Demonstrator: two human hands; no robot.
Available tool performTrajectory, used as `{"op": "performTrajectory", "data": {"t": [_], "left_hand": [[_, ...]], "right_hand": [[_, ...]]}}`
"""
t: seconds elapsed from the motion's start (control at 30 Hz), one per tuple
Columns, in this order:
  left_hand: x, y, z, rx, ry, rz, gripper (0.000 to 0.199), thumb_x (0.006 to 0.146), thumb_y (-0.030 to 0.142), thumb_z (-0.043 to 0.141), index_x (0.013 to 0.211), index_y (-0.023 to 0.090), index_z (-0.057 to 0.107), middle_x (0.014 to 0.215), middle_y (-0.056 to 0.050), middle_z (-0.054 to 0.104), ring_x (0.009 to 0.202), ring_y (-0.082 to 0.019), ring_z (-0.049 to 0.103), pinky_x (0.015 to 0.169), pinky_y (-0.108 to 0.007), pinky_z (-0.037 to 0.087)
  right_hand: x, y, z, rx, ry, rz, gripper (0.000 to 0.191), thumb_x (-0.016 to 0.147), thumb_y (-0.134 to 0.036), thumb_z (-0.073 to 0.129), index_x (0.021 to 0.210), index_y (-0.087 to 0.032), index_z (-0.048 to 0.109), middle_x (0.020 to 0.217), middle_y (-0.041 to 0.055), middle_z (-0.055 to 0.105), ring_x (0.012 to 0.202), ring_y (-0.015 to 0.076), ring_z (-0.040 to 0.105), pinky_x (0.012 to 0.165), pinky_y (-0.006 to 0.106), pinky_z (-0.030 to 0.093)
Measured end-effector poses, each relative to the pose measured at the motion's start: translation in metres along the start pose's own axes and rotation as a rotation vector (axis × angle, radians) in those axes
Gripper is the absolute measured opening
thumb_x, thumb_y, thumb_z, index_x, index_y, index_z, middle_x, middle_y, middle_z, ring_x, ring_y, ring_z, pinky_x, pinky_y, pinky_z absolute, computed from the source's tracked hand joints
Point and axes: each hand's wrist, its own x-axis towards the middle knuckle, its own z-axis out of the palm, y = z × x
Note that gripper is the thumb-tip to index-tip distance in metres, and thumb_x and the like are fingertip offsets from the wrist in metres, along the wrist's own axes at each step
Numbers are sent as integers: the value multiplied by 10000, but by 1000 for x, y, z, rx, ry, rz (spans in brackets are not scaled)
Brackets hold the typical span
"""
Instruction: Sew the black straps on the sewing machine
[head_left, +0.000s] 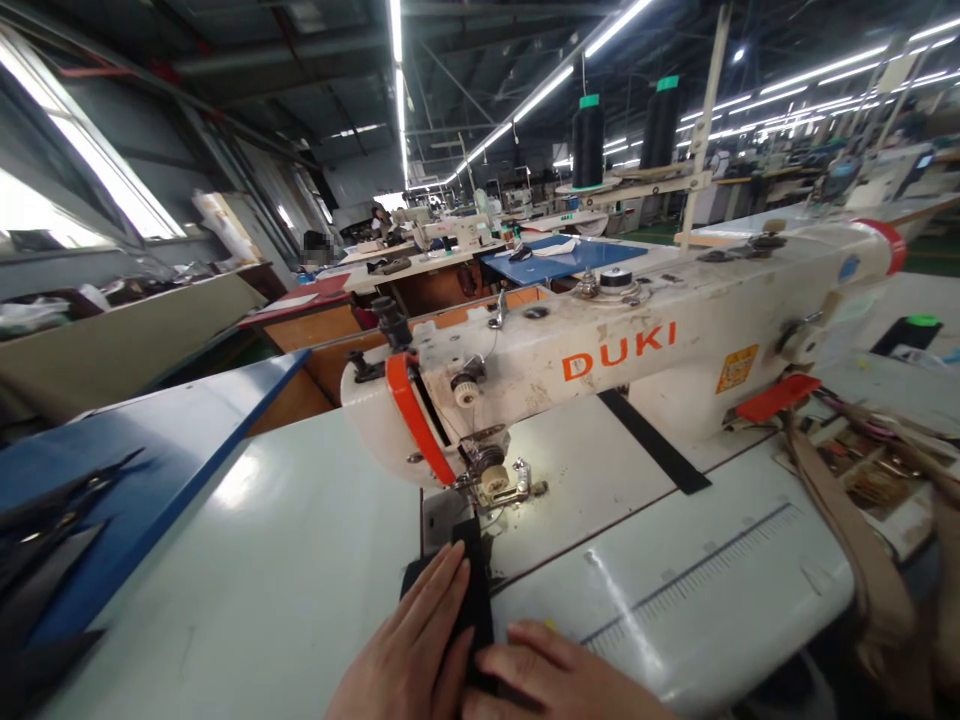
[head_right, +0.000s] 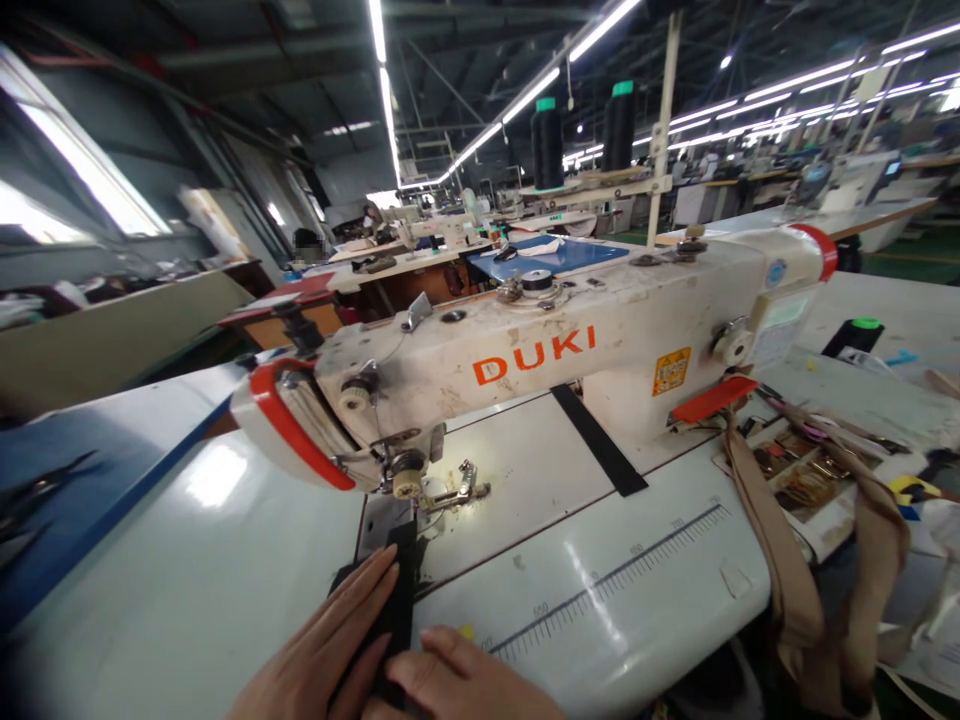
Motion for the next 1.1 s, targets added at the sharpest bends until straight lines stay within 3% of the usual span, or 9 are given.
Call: {"op": "performTrajectory", "data": {"t": [0.13, 0.27, 0.33, 0.43, 0.53, 0.77, 1.1], "left_hand": [[4, 6, -3, 50, -21, -28, 396, 941, 220, 426, 1305, 91, 516, 1338, -142, 574, 1191, -218, 585, 978, -288, 484], [10, 9, -12, 37, -41, -83, 361, 931, 215, 428, 1243, 107, 574, 1294, -134, 611, 1162, -223, 608, 943, -308, 520], [12, 10, -15, -6, -77, -117, 362, 929, 204, 425, 1241, 119, 585, 1296, -125, 612, 1164, -220, 606, 955, -315, 514], [14, 11, -18, -68, -114, -153, 370, 922, 174, 419, 1244, 131, 595, 1307, -118, 604, 1184, -220, 590, 990, -340, 492], [14, 13, -17, -113, -138, -178, 382, 910, 144, 411, 1240, 126, 602, 1315, -125, 596, 1197, -224, 580, 1001, -363, 486], [18, 13, -15, -159, -145, -198, 383, 912, 136, 410, 1248, 106, 593, 1314, -139, 594, 1206, -226, 571, 1003, -369, 483], [30, -3, 0, -152, -125, -194, 384, 929, 146, 395, 1261, 90, 579, 1318, -143, 590, 1215, -227, 563, 1021, -378, 465]], "right_hand": [[7, -1, -5, 14, 108, 18, 266, 1018, -232, 367, 880, -212, 593, 893, -68, 683, 900, 145, 584, 821, 292, 480], [16, 4, -15, 24, 167, 10, 269, 985, -157, 378, 874, -172, 624, 855, -9, 687, 872, 163, 599, 843, 302, 460], [21, 9, -23, 24, 80, 0, 221, 959, -188, 431, 898, -132, 636, 887, 38, 687, 867, 191, 600, 876, 331, 455], [31, 19, -34, 35, -161, 12, 190, 934, -235, 509, 971, -100, 637, 967, 82, 674, 931, 218, 590, 955, 351, 426], [39, 28, -39, 2, -289, -7, 136, 922, -166, 533, 989, -105, 635, 992, 86, 663, 968, 221, 582, 1000, 354, 398], [40, 36, -28, -25, -285, -30, 82, 901, -152, 578, 936, -104, 635, 976, 103, 665, 955, 230, 598, 958, 354, 441], [48, 57, -26, -43, -356, -25, 105, 918, -129, 530, 937, -113, 632, 1008, 103, 668, 969, 216, 608, 968, 343, 449]]}}
